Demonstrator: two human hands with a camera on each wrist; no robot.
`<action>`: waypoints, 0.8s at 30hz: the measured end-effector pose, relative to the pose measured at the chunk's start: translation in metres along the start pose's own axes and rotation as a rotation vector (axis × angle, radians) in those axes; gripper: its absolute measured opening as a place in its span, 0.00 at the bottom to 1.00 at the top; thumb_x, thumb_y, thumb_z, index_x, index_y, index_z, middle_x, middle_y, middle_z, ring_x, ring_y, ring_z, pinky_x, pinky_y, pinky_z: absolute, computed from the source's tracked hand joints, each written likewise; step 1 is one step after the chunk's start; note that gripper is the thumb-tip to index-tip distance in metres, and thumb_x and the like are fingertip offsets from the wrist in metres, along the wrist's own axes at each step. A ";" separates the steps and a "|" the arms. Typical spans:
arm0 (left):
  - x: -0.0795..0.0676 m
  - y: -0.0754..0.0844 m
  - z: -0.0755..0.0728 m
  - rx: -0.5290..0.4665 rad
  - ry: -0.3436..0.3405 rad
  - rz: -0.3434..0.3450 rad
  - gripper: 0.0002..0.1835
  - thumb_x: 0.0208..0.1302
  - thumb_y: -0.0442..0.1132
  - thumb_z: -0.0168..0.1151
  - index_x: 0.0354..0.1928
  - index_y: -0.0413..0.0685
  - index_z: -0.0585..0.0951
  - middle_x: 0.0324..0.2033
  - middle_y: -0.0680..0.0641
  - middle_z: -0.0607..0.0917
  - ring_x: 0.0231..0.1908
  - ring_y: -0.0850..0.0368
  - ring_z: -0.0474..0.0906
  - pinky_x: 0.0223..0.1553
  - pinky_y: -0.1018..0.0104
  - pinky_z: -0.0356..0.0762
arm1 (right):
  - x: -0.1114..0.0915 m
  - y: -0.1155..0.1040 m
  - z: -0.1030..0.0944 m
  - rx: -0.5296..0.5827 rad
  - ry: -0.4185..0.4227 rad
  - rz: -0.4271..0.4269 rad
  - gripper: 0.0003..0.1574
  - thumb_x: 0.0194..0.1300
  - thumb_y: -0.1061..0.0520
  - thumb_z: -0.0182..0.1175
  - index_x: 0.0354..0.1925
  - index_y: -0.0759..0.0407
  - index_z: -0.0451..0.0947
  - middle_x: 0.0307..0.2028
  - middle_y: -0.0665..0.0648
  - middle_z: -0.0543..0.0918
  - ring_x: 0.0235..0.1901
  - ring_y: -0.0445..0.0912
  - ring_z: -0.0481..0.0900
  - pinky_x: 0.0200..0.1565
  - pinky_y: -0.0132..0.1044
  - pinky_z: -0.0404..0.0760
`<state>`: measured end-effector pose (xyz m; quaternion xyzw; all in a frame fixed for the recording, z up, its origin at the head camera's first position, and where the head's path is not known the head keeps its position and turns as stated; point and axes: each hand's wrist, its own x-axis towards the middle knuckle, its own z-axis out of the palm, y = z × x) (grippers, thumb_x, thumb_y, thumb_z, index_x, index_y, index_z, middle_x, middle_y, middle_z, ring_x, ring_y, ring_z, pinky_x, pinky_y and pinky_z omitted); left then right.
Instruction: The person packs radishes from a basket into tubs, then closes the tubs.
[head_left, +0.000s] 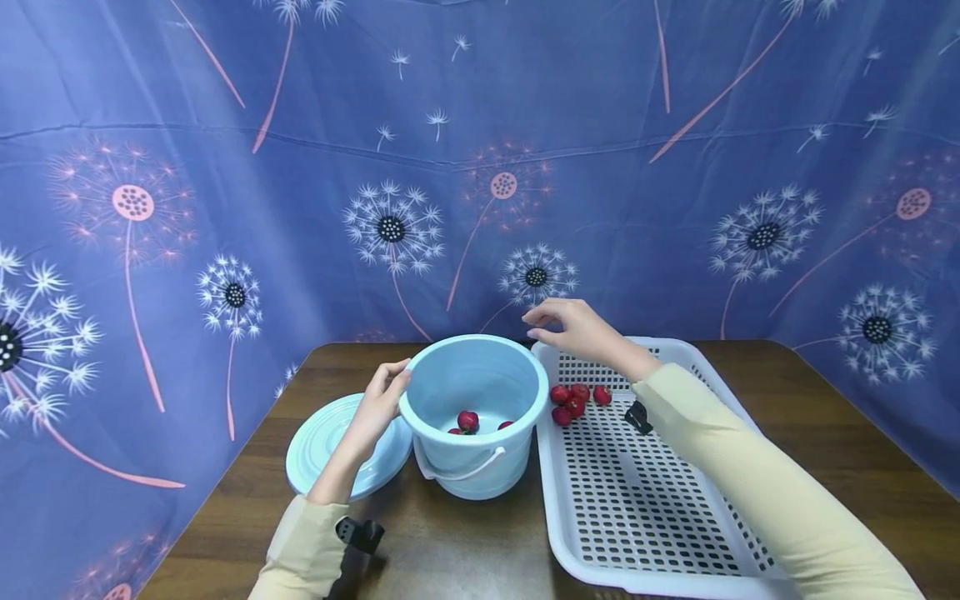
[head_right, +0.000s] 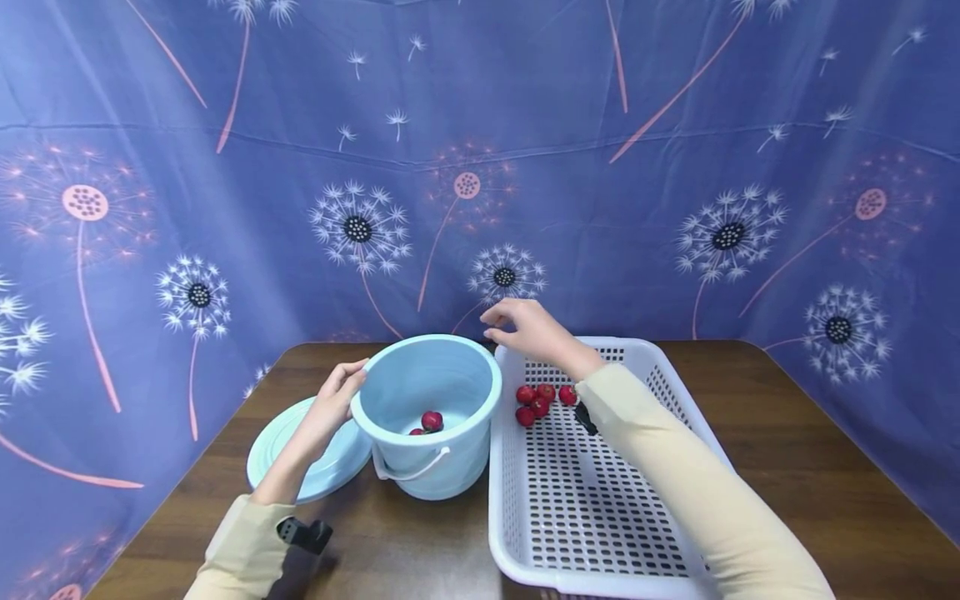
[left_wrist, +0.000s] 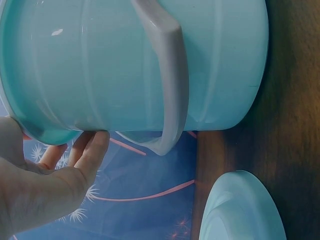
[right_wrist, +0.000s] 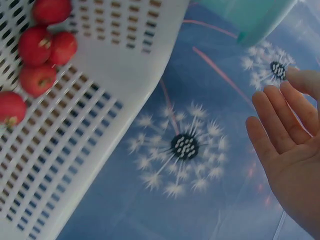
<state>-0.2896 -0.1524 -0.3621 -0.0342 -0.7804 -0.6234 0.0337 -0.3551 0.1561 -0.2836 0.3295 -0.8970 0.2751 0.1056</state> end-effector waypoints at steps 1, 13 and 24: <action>0.000 0.000 0.000 0.000 -0.003 0.002 0.22 0.73 0.47 0.43 0.63 0.44 0.63 0.65 0.44 0.65 0.63 0.46 0.64 0.60 0.45 0.67 | -0.002 0.003 -0.002 -0.006 0.002 0.009 0.16 0.63 0.57 0.61 0.50 0.59 0.79 0.48 0.58 0.82 0.47 0.50 0.80 0.51 0.48 0.78; -0.001 0.001 0.000 -0.014 -0.009 -0.005 0.23 0.73 0.48 0.43 0.63 0.44 0.63 0.64 0.43 0.65 0.62 0.46 0.64 0.61 0.45 0.66 | -0.026 0.041 -0.009 -0.038 -0.003 0.114 0.20 0.63 0.55 0.61 0.52 0.60 0.77 0.48 0.60 0.81 0.48 0.53 0.79 0.54 0.51 0.76; -0.003 0.003 -0.001 0.008 -0.010 -0.014 0.24 0.73 0.49 0.42 0.64 0.44 0.62 0.63 0.42 0.65 0.62 0.46 0.64 0.61 0.45 0.65 | -0.045 0.065 -0.009 -0.087 0.009 0.173 0.20 0.62 0.55 0.62 0.51 0.62 0.78 0.47 0.61 0.82 0.45 0.52 0.79 0.51 0.51 0.76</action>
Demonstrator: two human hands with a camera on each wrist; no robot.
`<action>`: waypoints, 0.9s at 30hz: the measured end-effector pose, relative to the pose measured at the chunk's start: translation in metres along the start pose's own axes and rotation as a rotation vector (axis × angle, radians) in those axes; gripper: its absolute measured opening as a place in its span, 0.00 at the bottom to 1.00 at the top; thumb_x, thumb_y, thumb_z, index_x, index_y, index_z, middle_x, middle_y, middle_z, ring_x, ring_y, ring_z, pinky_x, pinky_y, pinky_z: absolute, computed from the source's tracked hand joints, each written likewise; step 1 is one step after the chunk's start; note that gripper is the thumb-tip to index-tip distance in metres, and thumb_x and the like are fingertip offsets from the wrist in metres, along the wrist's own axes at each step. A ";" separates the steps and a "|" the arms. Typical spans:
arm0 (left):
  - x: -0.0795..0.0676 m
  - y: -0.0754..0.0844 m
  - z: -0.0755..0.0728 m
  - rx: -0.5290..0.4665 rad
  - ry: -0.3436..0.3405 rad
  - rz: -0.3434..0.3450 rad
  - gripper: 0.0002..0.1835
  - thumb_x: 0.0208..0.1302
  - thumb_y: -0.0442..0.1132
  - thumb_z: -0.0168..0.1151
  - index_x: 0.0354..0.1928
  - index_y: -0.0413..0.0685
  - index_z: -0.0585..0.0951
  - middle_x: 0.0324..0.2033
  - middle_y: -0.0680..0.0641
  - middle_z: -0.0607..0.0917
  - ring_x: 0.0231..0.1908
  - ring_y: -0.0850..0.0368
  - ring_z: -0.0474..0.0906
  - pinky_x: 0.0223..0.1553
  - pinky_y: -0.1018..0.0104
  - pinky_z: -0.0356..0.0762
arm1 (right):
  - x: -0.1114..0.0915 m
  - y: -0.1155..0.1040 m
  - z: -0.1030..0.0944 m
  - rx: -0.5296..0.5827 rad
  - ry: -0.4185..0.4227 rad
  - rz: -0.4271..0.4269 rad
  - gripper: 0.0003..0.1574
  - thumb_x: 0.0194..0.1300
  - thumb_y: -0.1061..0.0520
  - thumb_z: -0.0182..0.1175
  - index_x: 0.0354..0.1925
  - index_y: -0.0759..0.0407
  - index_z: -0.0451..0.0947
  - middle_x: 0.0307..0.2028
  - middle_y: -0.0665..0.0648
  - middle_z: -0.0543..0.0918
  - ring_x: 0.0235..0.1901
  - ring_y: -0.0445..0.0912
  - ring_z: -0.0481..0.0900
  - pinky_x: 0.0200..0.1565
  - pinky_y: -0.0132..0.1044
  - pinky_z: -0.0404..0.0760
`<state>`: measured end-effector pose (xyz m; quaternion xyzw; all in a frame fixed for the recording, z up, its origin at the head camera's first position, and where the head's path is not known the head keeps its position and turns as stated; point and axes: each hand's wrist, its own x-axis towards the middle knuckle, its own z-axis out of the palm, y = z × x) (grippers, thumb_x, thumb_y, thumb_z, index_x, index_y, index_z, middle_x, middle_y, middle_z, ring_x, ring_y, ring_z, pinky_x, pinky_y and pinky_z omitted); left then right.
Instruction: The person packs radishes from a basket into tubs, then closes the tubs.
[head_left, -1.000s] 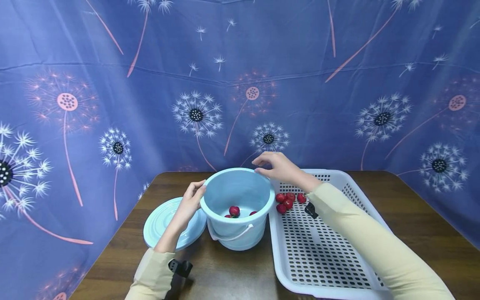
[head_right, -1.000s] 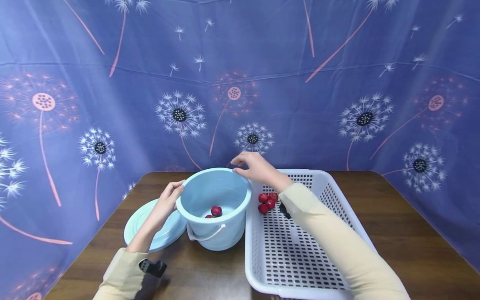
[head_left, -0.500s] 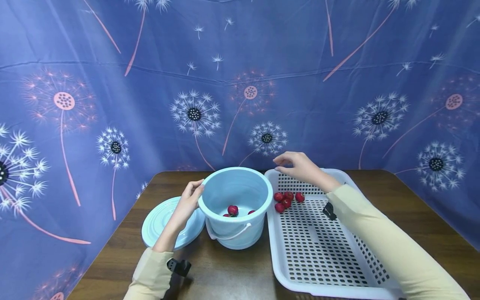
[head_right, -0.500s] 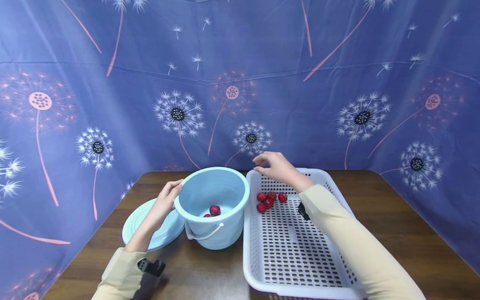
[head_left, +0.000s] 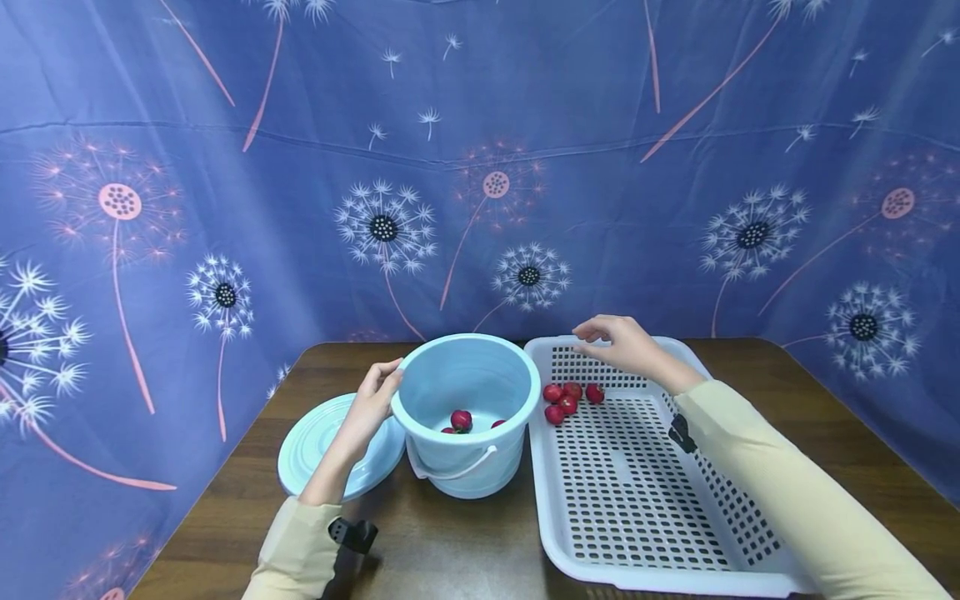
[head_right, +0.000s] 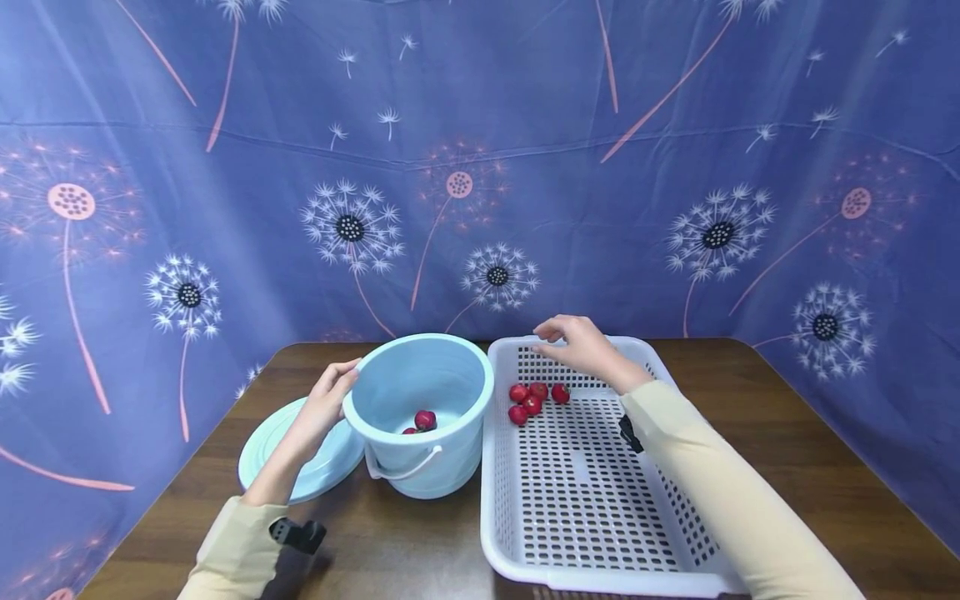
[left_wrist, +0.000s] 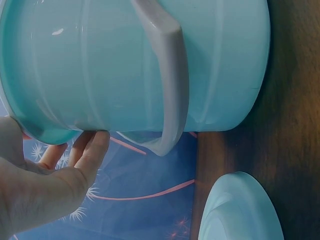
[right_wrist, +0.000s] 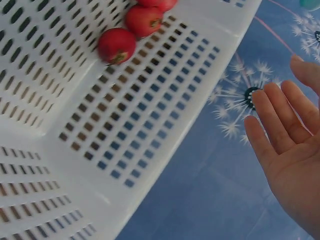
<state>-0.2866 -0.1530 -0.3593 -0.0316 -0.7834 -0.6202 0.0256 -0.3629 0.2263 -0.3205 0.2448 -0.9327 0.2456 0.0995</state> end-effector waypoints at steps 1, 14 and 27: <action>0.000 0.000 0.000 0.000 0.000 0.000 0.24 0.73 0.49 0.42 0.63 0.43 0.62 0.64 0.42 0.65 0.62 0.46 0.64 0.61 0.45 0.65 | -0.001 0.003 0.001 -0.001 0.001 0.000 0.20 0.62 0.56 0.62 0.51 0.63 0.78 0.46 0.62 0.82 0.45 0.53 0.79 0.51 0.51 0.76; 0.000 0.001 0.002 -0.003 0.001 0.001 0.23 0.73 0.48 0.42 0.63 0.42 0.62 0.65 0.42 0.64 0.63 0.45 0.63 0.61 0.44 0.65 | -0.010 0.032 0.013 -0.003 -0.038 0.062 0.19 0.62 0.54 0.62 0.49 0.64 0.79 0.44 0.62 0.82 0.44 0.54 0.79 0.47 0.51 0.78; -0.002 0.001 0.002 -0.002 -0.002 0.002 0.24 0.73 0.50 0.42 0.64 0.43 0.62 0.63 0.41 0.65 0.63 0.45 0.63 0.62 0.43 0.64 | -0.012 0.044 0.033 -0.019 -0.109 0.122 0.20 0.61 0.55 0.63 0.48 0.65 0.79 0.43 0.62 0.83 0.43 0.53 0.81 0.47 0.49 0.79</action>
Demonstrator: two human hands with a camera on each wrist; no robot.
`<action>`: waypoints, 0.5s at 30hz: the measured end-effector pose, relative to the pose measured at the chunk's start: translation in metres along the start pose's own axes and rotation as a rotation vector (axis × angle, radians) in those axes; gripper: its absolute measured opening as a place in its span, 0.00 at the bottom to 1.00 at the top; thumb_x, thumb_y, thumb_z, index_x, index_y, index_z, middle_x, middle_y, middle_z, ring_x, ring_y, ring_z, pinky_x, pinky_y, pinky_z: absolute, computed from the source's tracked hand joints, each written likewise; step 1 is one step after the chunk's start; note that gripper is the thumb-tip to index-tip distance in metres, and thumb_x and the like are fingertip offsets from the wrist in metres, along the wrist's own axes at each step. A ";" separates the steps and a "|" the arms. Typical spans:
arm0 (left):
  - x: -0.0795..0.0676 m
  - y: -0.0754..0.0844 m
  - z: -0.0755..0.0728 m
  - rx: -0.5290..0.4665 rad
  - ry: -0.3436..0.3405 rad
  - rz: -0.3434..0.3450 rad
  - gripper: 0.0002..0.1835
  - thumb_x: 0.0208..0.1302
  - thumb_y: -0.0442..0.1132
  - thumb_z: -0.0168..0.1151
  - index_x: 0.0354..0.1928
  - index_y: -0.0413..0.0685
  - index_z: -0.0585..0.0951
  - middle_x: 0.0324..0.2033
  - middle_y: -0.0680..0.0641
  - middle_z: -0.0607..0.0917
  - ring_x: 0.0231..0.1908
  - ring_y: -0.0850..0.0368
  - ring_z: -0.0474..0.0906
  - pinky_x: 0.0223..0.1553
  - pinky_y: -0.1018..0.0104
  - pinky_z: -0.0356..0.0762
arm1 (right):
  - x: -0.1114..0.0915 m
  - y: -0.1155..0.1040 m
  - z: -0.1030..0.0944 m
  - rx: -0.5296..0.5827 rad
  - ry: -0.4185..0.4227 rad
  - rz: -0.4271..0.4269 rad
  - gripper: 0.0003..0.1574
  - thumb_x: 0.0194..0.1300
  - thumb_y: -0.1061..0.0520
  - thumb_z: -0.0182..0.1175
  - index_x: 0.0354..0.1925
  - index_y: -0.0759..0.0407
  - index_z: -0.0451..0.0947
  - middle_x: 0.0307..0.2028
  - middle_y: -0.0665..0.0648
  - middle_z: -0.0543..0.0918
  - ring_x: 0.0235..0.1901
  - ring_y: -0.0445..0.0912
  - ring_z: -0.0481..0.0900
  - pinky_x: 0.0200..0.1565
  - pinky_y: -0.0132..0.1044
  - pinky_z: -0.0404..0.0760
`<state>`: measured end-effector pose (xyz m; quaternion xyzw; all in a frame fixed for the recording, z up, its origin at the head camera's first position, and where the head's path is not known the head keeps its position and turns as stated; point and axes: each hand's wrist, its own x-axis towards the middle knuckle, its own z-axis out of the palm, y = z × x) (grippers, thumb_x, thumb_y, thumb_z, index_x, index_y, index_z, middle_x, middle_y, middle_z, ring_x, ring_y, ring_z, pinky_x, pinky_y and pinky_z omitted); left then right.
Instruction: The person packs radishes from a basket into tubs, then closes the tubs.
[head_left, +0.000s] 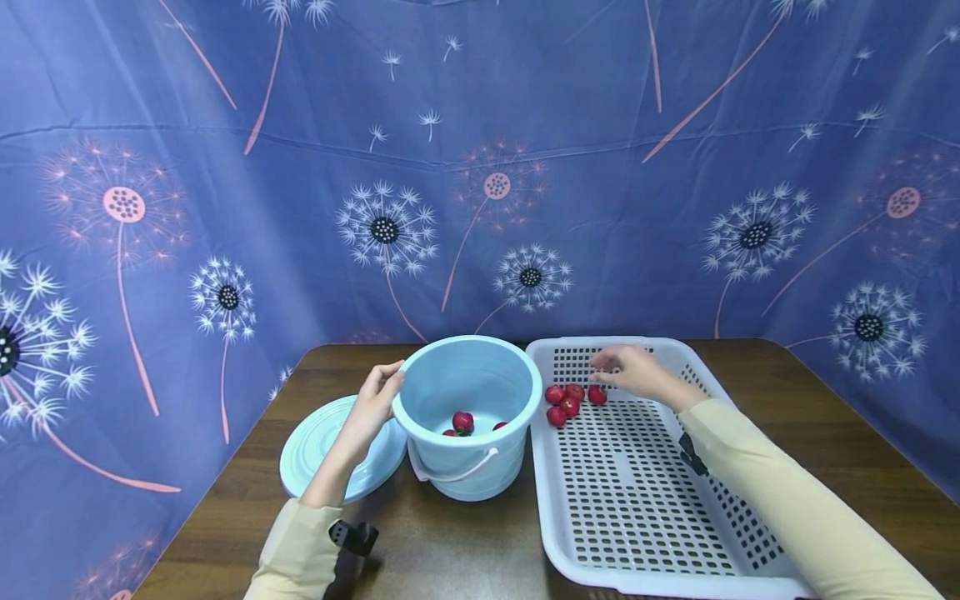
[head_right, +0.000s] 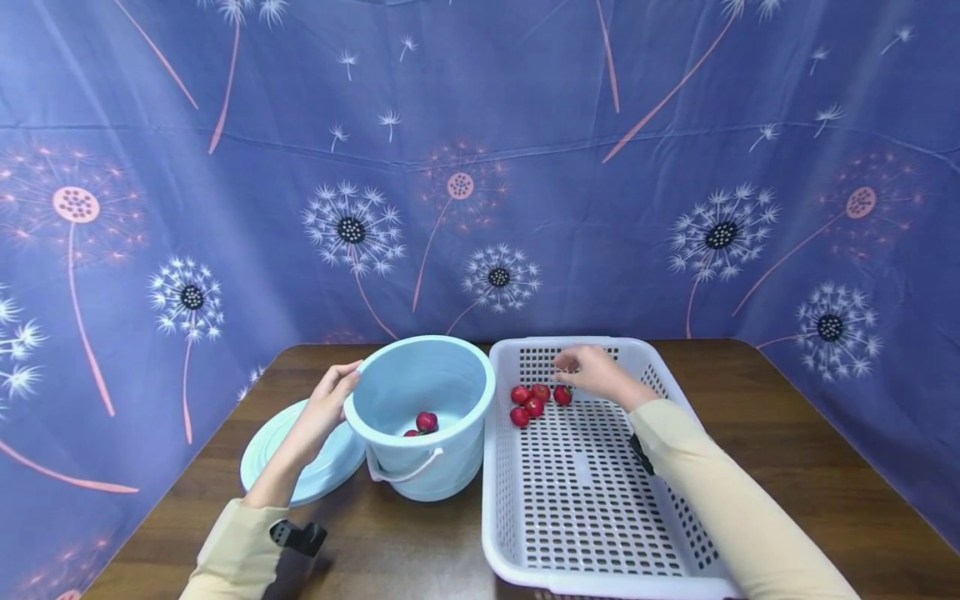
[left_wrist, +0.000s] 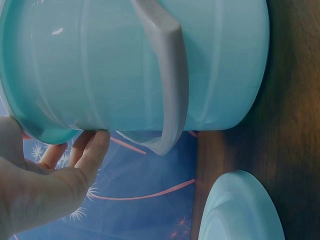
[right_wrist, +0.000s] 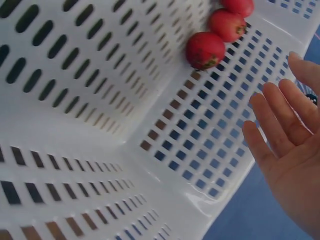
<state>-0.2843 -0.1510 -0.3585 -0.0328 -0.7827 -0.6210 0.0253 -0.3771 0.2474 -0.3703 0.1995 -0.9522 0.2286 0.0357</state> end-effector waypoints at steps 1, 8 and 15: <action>0.000 0.000 0.000 -0.002 -0.002 0.001 0.24 0.73 0.50 0.43 0.64 0.43 0.62 0.63 0.41 0.65 0.63 0.45 0.63 0.62 0.43 0.64 | 0.000 0.001 0.002 -0.007 -0.003 0.008 0.19 0.60 0.55 0.63 0.48 0.64 0.79 0.42 0.61 0.84 0.42 0.52 0.81 0.46 0.49 0.80; 0.001 -0.001 0.001 -0.016 -0.008 0.013 0.24 0.73 0.50 0.43 0.64 0.43 0.62 0.65 0.42 0.64 0.65 0.45 0.62 0.62 0.44 0.64 | -0.002 0.008 0.009 -0.047 -0.026 0.028 0.20 0.59 0.56 0.64 0.47 0.67 0.79 0.41 0.62 0.83 0.41 0.53 0.80 0.43 0.47 0.80; 0.001 -0.002 0.001 -0.017 -0.005 0.009 0.25 0.73 0.50 0.43 0.64 0.43 0.61 0.66 0.42 0.63 0.65 0.45 0.61 0.62 0.43 0.63 | -0.004 0.012 0.013 -0.107 -0.055 0.021 0.20 0.57 0.57 0.65 0.46 0.68 0.79 0.40 0.63 0.83 0.40 0.53 0.80 0.43 0.47 0.80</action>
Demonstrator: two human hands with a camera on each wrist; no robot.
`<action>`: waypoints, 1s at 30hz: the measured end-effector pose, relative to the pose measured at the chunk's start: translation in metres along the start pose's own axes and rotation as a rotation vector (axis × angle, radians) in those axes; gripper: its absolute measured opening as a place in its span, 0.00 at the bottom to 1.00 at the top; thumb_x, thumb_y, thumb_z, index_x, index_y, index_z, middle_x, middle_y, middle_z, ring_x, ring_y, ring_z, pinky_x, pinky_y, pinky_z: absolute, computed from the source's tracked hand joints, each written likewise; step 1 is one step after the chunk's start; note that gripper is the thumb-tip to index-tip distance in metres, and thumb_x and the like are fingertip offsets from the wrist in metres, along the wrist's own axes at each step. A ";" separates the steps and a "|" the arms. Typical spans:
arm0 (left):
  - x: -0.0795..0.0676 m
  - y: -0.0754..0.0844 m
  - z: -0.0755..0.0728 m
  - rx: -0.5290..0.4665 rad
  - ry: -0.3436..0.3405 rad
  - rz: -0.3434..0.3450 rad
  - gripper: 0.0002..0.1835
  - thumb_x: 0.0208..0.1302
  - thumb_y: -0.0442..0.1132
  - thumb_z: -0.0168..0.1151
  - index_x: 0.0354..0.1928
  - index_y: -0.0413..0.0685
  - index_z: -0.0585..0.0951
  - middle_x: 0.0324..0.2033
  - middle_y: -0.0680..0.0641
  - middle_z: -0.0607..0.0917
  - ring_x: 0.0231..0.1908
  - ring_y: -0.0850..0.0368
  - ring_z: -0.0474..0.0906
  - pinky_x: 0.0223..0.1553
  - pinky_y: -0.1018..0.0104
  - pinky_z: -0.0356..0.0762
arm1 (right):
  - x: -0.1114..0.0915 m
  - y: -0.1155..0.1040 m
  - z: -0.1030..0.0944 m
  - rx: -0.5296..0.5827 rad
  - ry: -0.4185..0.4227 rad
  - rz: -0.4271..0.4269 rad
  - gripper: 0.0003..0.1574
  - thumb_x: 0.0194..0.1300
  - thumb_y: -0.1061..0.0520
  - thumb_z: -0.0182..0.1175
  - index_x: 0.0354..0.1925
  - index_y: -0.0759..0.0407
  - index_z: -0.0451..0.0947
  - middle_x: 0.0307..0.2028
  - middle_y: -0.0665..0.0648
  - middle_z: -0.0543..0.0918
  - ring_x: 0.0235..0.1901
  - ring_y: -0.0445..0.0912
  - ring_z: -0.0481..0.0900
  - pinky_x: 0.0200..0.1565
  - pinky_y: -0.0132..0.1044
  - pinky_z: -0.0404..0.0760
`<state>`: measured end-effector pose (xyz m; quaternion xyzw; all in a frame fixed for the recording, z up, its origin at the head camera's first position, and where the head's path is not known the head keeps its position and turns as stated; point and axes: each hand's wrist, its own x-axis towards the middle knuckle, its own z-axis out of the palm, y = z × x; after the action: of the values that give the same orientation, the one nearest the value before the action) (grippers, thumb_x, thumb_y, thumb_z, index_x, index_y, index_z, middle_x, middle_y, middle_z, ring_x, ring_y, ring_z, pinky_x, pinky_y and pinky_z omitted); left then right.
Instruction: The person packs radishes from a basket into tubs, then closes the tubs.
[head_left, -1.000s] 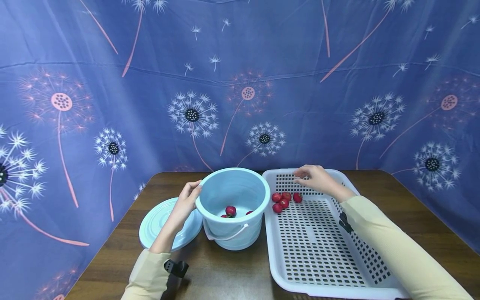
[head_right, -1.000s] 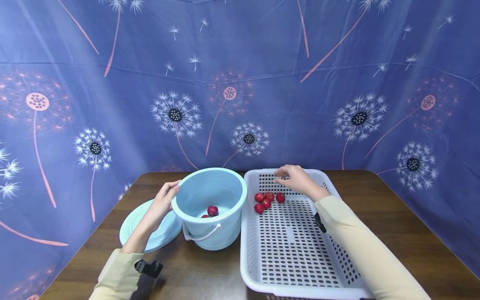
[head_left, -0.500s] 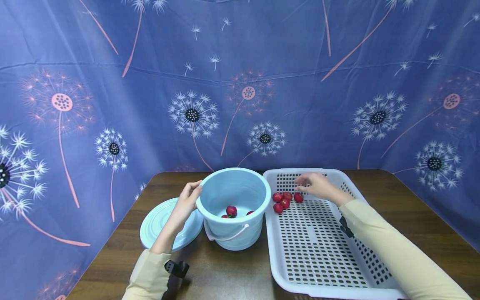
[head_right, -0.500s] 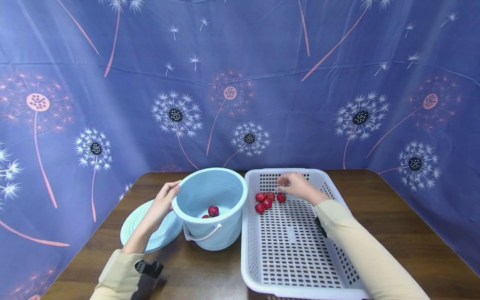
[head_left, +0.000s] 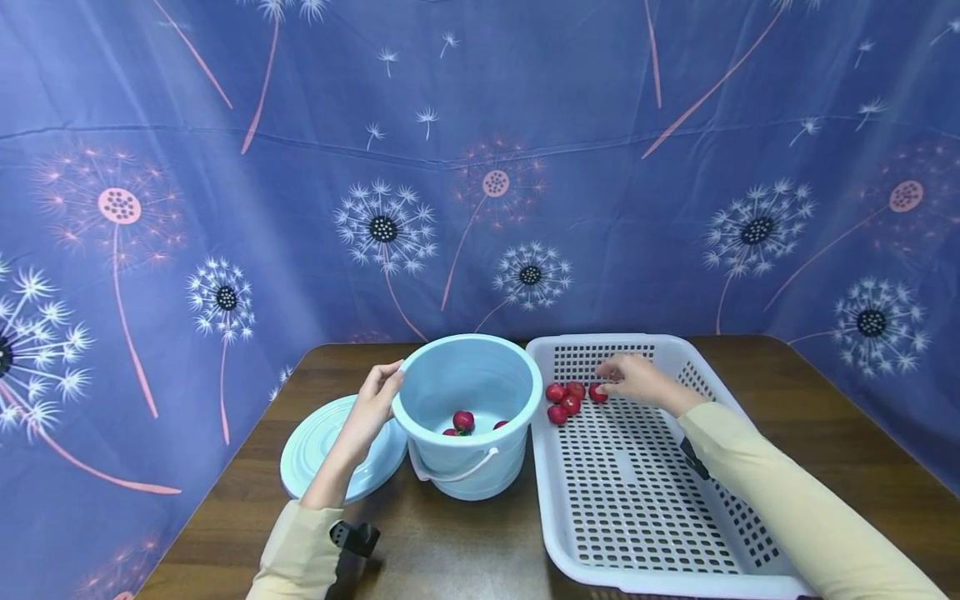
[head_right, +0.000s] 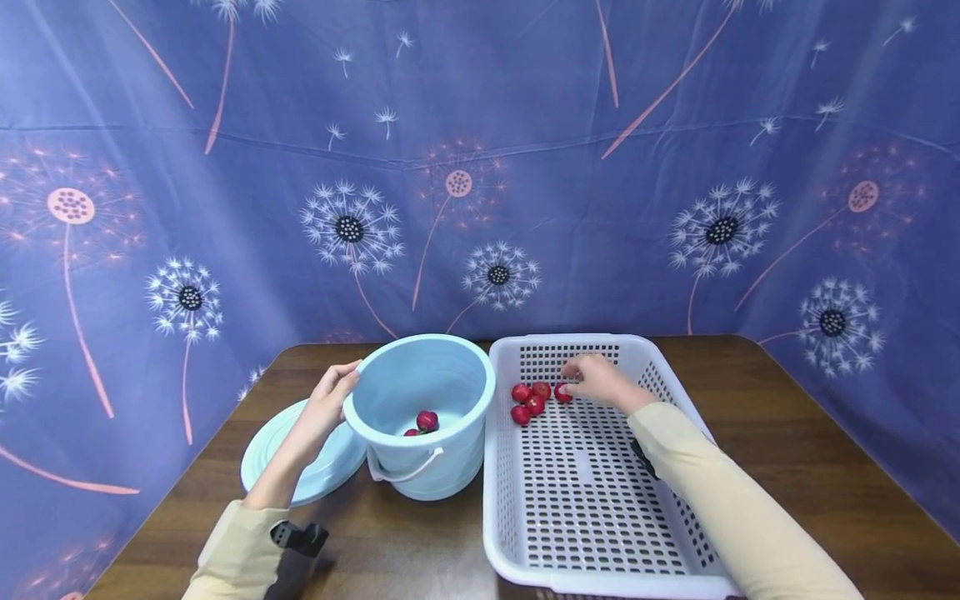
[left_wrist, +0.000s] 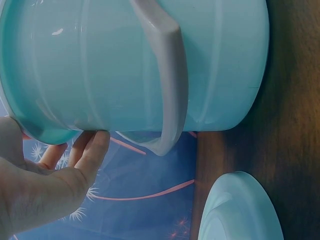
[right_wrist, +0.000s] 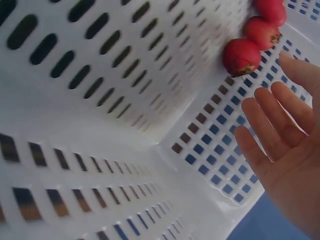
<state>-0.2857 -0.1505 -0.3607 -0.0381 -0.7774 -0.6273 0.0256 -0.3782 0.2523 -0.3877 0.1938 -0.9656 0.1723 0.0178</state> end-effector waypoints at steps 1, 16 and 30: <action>0.000 0.000 0.000 -0.001 0.001 0.000 0.25 0.73 0.50 0.43 0.64 0.43 0.61 0.66 0.42 0.63 0.65 0.45 0.61 0.62 0.43 0.63 | 0.000 0.000 0.001 -0.003 -0.009 0.002 0.20 0.57 0.58 0.65 0.46 0.68 0.79 0.40 0.63 0.83 0.40 0.53 0.81 0.43 0.47 0.80; 0.003 -0.004 0.001 -0.018 0.006 0.018 0.24 0.73 0.49 0.43 0.63 0.42 0.62 0.67 0.43 0.63 0.64 0.45 0.63 0.61 0.44 0.66 | 0.002 0.006 0.015 -0.082 -0.038 -0.006 0.20 0.55 0.57 0.67 0.46 0.65 0.80 0.41 0.61 0.83 0.42 0.53 0.80 0.45 0.48 0.79; 0.001 -0.001 0.001 -0.012 0.002 0.010 0.25 0.73 0.50 0.42 0.65 0.43 0.61 0.66 0.43 0.63 0.65 0.45 0.62 0.61 0.44 0.65 | 0.003 0.001 0.025 -0.055 -0.036 0.064 0.18 0.51 0.58 0.70 0.38 0.56 0.73 0.30 0.51 0.78 0.30 0.42 0.74 0.33 0.37 0.76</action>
<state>-0.2866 -0.1500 -0.3623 -0.0416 -0.7734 -0.6319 0.0292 -0.3802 0.2435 -0.4111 0.1654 -0.9759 0.1425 0.0001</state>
